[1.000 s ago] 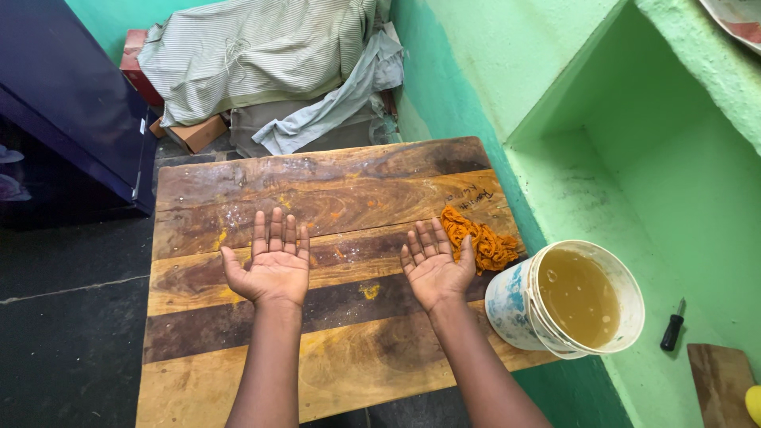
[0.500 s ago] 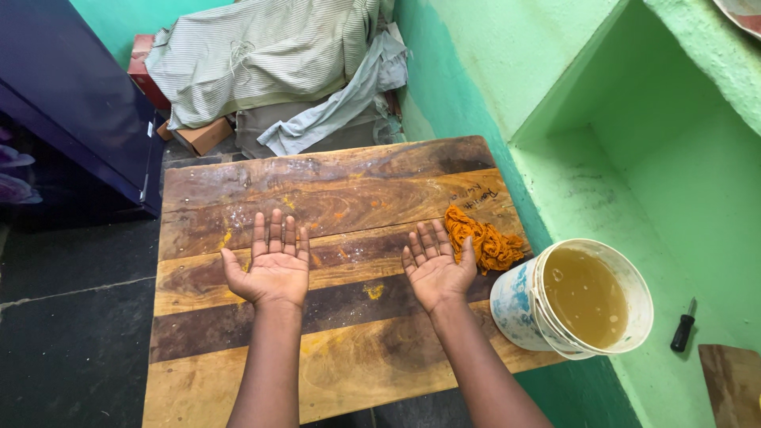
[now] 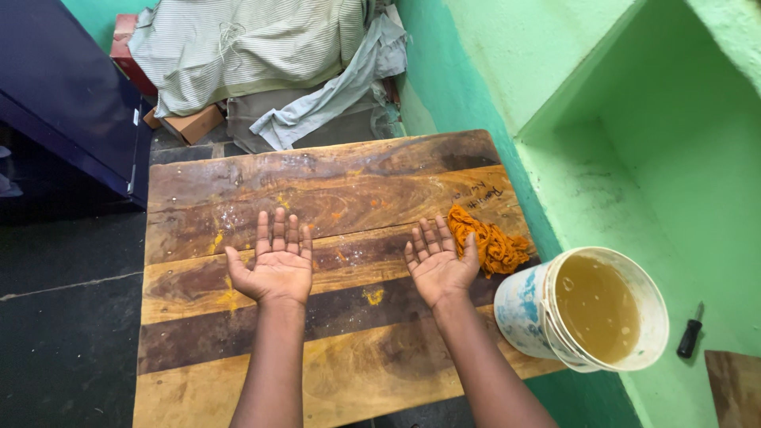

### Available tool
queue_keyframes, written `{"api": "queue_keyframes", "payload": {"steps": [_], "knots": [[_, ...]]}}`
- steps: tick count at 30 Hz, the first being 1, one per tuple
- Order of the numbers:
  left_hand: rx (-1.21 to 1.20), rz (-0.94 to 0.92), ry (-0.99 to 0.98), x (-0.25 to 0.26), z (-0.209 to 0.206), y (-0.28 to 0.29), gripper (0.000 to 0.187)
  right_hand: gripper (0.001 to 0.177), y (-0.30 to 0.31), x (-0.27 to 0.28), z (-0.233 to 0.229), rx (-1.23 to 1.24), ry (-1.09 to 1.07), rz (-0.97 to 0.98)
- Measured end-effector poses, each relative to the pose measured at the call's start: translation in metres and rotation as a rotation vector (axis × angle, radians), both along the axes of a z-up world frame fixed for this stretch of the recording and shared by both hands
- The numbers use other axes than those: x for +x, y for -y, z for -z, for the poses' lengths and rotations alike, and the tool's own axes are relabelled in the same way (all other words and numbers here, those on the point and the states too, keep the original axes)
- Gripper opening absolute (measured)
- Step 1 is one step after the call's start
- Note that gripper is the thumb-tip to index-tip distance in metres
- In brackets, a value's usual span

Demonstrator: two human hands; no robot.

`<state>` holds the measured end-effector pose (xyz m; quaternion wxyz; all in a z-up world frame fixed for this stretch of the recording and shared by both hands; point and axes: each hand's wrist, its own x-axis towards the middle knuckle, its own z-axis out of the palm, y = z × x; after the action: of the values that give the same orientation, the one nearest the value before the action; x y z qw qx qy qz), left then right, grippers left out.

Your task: The person wipes a wooden table surface with an orange cloth, repeatedly dipping the cloth into a bucket of liquid and wringing it out before continuing to wipe the table.

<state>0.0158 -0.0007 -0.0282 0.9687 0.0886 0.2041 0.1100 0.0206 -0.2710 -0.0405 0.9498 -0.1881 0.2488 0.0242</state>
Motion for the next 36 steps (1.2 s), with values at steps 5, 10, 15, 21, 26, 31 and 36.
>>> {"api": "queue_keyframes", "payload": {"steps": [5, 10, 15, 21, 26, 31, 36], "knots": [[0.046, -0.007, -0.056, 0.026, 0.025, -0.006, 0.086, 0.077, -0.006, 0.023, 0.029, -0.067, 0.001, -0.025], [1.719, 0.366, -0.44, 0.03, 0.061, -0.007, 0.085, 0.07, -0.02, 0.011, 0.063, -2.286, 0.104, -0.643], [2.658, 1.028, -0.596, 0.013, 0.086, -0.008, 0.096, 0.081, -0.02, 0.004, 0.074, -2.459, 0.226, -0.854], [2.684, 0.693, -0.558, 0.012, 0.088, -0.006, 0.094, 0.078, -0.013, 0.028, 0.056, -2.321, 0.049, -1.215], [2.671, 0.888, -0.598, 0.015, 0.096, -0.011, 0.096, 0.072, 0.053, 0.048, 0.067, -2.695, -0.326, -0.244], [2.666, 1.001, -0.661, 0.022, 0.098, -0.008, 0.095, 0.048, 0.065, 0.07, 0.126, -2.669, -0.545, 0.103], [2.63, 0.924, -0.632, 0.015, 0.1, -0.011, 0.095, 0.046, -0.009, 0.094, 0.107, -2.516, 0.012, -0.01]]}}
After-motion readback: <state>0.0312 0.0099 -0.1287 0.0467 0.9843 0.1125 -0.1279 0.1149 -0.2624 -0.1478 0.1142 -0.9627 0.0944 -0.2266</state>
